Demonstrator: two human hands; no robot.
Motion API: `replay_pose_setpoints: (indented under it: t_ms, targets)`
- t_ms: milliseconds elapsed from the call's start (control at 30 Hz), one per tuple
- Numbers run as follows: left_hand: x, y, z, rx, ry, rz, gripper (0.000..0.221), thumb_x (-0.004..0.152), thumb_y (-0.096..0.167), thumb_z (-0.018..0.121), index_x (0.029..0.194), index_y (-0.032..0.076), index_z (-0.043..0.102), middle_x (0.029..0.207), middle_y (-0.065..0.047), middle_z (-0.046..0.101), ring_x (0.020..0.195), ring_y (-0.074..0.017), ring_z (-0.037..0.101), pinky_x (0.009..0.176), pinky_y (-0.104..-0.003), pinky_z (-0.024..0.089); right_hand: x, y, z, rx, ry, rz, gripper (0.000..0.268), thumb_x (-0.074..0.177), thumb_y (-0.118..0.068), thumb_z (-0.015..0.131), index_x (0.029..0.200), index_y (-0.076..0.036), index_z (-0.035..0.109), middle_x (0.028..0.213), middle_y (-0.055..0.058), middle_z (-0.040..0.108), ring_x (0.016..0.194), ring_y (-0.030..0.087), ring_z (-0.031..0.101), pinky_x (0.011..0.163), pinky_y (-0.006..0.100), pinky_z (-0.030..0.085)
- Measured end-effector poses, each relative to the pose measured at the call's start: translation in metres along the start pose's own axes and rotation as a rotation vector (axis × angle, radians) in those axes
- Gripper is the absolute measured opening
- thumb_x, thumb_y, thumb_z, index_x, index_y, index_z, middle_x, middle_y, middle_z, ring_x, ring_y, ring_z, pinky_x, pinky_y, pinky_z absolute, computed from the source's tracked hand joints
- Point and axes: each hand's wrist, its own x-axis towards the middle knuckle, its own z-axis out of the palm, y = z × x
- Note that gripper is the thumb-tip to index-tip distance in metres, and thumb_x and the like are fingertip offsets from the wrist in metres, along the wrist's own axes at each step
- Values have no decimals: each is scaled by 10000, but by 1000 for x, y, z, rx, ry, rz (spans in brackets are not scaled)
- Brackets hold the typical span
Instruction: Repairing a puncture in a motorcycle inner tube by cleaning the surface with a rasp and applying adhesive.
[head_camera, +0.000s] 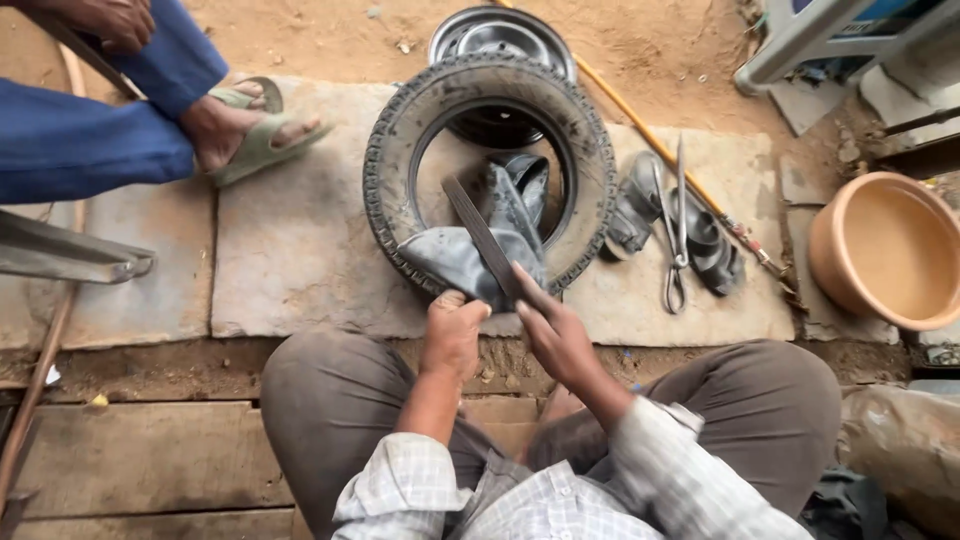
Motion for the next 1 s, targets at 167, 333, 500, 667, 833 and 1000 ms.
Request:
replay_pose_setpoints:
  t_ms: [167,333,500,667,833,1000]
  targets:
    - [-9,16,11,-58,-6,-16,183,767,-101,600,886,-13,708,902,-55,720,788,-127,640,770,-264,500,-12,9,-25,-50,39,20,579,1017,-179,532,1582,-239,419,655,-69,468,560,53,436,500,232,396]
    - [-9,25,11,-13,83,-33,159,767,-73,614,876,3,700,872,-39,717,767,-117,629,769,-251,502,-73,52,-37,-103,-54,262,609,968,-185,538,1561,-254,418,596,-35,508,492,85,477,452,261,402]
    - [-13,10,8,229,32,8,89,785,-16,632,838,-10,703,805,-1,653,714,-98,543,661,-268,445,-25,10,4,-7,0,66,588,1012,-180,551,1587,-215,432,652,-79,413,556,43,397,503,229,386]
    - [6,-5,-13,311,67,86,67,779,-19,647,841,-37,669,810,-16,620,727,-119,524,651,-300,430,10,-3,2,-21,65,-29,577,1003,-172,563,1568,-237,468,644,-58,425,556,49,398,506,241,398]
    - [13,-7,-26,189,123,22,190,744,-42,644,929,-67,681,904,-54,688,817,-157,607,760,-308,485,18,70,-35,137,210,247,472,959,-158,585,1424,-237,570,625,-23,511,506,106,443,455,304,379]
    - [-14,24,-3,383,97,22,237,761,-7,619,984,-1,697,920,-28,706,823,-142,616,774,-287,497,2,45,-57,-14,537,-16,188,1010,-194,624,947,-22,582,660,28,570,555,123,516,472,316,420]
